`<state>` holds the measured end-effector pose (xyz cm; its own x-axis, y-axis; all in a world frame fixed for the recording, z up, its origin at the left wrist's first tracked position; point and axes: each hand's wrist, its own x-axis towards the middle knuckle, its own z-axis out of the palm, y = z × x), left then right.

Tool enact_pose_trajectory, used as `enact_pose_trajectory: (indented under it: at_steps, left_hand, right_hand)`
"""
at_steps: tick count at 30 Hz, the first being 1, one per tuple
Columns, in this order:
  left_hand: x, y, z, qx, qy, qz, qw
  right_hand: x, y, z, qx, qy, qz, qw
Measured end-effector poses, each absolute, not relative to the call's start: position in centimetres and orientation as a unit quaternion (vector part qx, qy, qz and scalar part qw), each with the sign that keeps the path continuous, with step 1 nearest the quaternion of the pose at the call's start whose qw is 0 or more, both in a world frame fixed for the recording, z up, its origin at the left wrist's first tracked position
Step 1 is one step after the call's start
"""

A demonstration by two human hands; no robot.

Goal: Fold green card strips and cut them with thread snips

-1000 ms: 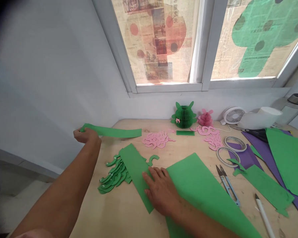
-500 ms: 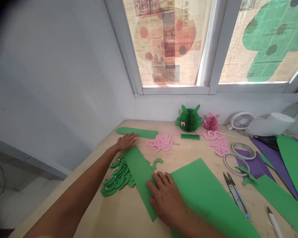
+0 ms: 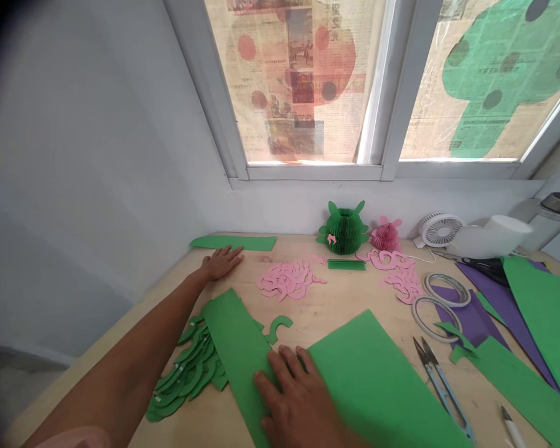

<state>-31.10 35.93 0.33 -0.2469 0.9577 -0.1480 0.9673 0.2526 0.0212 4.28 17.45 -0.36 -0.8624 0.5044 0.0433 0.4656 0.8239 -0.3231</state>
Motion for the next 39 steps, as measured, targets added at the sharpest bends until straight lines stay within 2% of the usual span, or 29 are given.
enact_pose_trajectory:
  at_steps: [26, 32, 39]
  left_hand:
    - [-30.0, 38.9, 0.4, 0.608, 0.791, -0.039, 0.063]
    - [-29.3, 37.9, 1.1, 0.603, 0.795, -0.032, 0.053]
    - [-26.4, 33.9, 2.9, 0.65, 0.757, -0.049, 0.032]
  right_hand:
    - [4.3, 17.7, -1.3, -0.245, -0.957, 0.135, 0.078]
    - [4.1, 17.9, -0.4, -0.243, -0.957, 0.146, 0.067]
    - [4.3, 16.7, 2.0, -0.283, -0.946, 0.131, 0.093]
